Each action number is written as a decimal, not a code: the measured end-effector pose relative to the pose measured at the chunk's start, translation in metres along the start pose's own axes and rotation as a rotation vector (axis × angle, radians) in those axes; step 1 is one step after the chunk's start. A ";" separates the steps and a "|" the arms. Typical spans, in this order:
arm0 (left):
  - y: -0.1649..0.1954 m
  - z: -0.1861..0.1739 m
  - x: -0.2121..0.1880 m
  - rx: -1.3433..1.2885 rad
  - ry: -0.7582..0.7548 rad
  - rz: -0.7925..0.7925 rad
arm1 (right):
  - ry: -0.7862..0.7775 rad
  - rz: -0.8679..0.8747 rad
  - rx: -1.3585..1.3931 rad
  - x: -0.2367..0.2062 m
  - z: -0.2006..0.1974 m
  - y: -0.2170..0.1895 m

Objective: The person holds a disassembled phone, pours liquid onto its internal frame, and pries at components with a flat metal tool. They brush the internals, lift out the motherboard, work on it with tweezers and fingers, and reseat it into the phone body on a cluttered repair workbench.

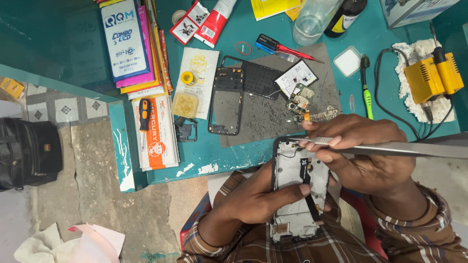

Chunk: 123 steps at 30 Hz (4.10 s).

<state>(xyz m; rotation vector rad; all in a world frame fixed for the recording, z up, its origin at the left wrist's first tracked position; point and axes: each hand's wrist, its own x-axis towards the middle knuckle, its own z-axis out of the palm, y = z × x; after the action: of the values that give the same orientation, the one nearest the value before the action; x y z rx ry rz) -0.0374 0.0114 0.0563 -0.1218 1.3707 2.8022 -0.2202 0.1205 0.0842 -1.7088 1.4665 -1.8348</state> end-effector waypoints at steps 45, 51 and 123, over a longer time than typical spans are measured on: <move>-0.056 -0.082 -0.060 -0.360 0.623 0.108 | 0.068 0.694 -0.501 -0.045 0.013 0.110; -0.044 -0.078 -0.053 -0.374 0.483 0.036 | 0.183 0.316 -1.271 -0.072 -0.058 0.124; 0.005 -0.020 -0.005 0.361 0.046 -0.004 | -0.306 0.528 -0.457 -0.010 -0.032 -0.015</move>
<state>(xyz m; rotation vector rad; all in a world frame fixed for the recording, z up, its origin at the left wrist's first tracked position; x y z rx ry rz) -0.0320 -0.0075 0.0487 -0.1807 1.8540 2.5089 -0.2385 0.1504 0.0955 -1.4772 2.0458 -0.9776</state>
